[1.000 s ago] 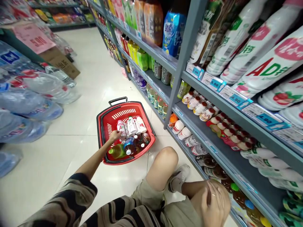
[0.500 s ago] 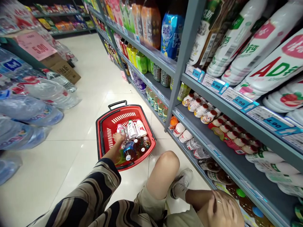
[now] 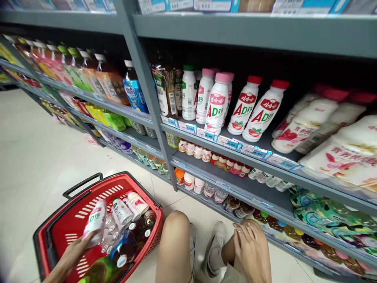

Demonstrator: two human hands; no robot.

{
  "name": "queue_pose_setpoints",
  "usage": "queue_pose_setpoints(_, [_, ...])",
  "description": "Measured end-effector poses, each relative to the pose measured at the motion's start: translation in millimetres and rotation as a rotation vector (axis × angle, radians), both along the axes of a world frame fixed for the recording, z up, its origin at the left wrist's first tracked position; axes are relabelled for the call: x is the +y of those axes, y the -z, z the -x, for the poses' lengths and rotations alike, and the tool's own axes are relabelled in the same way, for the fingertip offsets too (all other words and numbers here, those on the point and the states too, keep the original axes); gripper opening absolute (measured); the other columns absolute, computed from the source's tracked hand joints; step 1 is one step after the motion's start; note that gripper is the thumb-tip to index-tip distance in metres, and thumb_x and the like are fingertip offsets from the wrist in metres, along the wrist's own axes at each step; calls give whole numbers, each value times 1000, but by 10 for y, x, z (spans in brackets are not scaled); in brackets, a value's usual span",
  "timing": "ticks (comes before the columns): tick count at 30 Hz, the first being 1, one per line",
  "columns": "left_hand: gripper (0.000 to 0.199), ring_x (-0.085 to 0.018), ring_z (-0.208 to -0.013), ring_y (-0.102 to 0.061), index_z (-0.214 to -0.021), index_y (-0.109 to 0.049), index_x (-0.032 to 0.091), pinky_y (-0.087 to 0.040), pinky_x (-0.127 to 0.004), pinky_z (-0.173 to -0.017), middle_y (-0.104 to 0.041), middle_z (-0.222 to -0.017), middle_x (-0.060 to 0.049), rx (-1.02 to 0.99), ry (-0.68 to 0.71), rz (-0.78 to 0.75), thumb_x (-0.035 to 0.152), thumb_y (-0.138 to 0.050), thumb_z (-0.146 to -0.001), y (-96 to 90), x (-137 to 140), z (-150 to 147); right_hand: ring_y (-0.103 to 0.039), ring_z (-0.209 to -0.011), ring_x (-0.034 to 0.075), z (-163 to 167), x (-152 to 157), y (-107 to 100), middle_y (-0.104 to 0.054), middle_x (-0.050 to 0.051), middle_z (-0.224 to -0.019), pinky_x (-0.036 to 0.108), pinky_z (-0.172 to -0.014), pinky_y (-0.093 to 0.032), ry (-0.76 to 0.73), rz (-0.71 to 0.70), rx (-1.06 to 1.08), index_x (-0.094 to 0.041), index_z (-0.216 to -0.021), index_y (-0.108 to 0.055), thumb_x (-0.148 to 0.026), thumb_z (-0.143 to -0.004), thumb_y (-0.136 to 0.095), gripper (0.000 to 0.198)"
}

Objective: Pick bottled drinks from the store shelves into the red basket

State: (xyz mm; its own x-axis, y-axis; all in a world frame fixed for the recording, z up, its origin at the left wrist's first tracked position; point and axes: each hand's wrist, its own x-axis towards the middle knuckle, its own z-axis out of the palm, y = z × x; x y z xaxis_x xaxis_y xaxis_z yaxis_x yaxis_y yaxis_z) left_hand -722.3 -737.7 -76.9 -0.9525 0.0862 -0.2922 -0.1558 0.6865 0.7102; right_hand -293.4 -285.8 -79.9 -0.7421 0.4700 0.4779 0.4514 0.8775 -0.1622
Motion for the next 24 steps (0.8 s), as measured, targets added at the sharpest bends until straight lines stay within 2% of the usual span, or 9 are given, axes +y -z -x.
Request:
queue_pose_setpoints(3, [43, -45, -117, -75, -90, -78, 37, -59, -58, -107, -85, -89, 1, -67, -132, -227, 63, -79, -55, -190, -192, -227, -77, -108, 33, 200, -182, -224, -82, 10, -114, 54, -103, -58, 19, 381, 104, -25, -108, -82, -38, -104, -56, 30])
queue_pose_setpoints(6, [58, -46, -117, -75, -109, -80, 47, -62, -60, -101, -85, -96, 6, -128, -47, -364, 55, -80, -51, -459, 34, -570, -75, -115, 30, 592, -559, -660, -78, 13, -128, 50, -101, -62, -61, 874, 170, -24, -122, -79, -49, -107, -54, 38])
queue_pose_setpoints(8, [64, -46, -108, -78, -113, -79, 49, -64, -61, -91, -85, -95, 5, -204, 22, -513, 58, -80, -50, -638, 402, -870, -73, -118, 28, 921, -803, -1032, -75, 11, -134, 51, -110, -57, -222, 1044, 152, -27, -131, -75, -51, -106, -58, 39])
queue_pose_setpoints(10, [71, -48, -106, -77, -115, -80, 41, -64, -62, -91, -85, -100, -4, -248, 114, -668, 63, -83, -48, -841, 868, -1180, -72, -118, 26, 1225, -966, -1437, -73, 10, -138, 50, -113, -54, -414, 1112, 183, -29, -143, -67, -51, -103, -65, 46])
queue_pose_setpoints(13, [80, -46, -116, -74, -119, -79, 30, -60, -57, -103, -81, -121, -11, -261, 407, -832, 69, -89, -51, -1259, 1552, -1530, -71, -121, 25, 1504, -1023, -2033, -68, 11, -146, 43, -108, -58, -622, 1216, 328, -27, -151, -58, -57, -94, -77, 67])
queue_pose_setpoints(15, [87, -43, -125, -71, -129, -75, 29, -57, -52, -110, -77, -132, -11, -210, 592, -900, 74, -89, -57, -1590, 1893, -1647, -73, -117, 26, 1546, -963, -2369, -70, 11, -141, 41, -103, -61, -622, 1254, 395, -25, -145, -62, -61, -89, -81, 69])
queue_pose_setpoints(17, [90, -39, -129, -68, -137, -72, 29, -56, -47, -113, -74, -138, -10, -180, 724, -953, 76, -89, -62, -1883, 2117, -1691, -73, -116, 27, 1500, -873, -2626, -73, 10, -137, 41, -101, -62, -573, 1228, 426, -23, -138, -66, -62, -88, -82, 66])
queue_pose_setpoints(20, [87, -34, -117, -72, -140, -71, 23, -59, -41, -102, -75, -134, -13, -197, 807, -1052, 79, -80, -75, -2128, 2297, -1678, -73, -117, 29, 1372, -763, -2836, -72, 9, -138, 44, -103, -61, -528, 1179, 483, -24, -134, -70, -59, -87, -84, 61])
queue_pose_setpoints(24, [70, -22, -88, -74, -142, -70, 16, -58, -28, -73, -79, -123, -14, -205, 705, -1132, 68, -69, -94, -2153, 2413, -1640, -73, -121, 30, 1285, -724, -2845, -73, 11, -139, 46, -107, -60, -536, 1216, 540, -23, -137, -69, -53, -85, -88, 62])
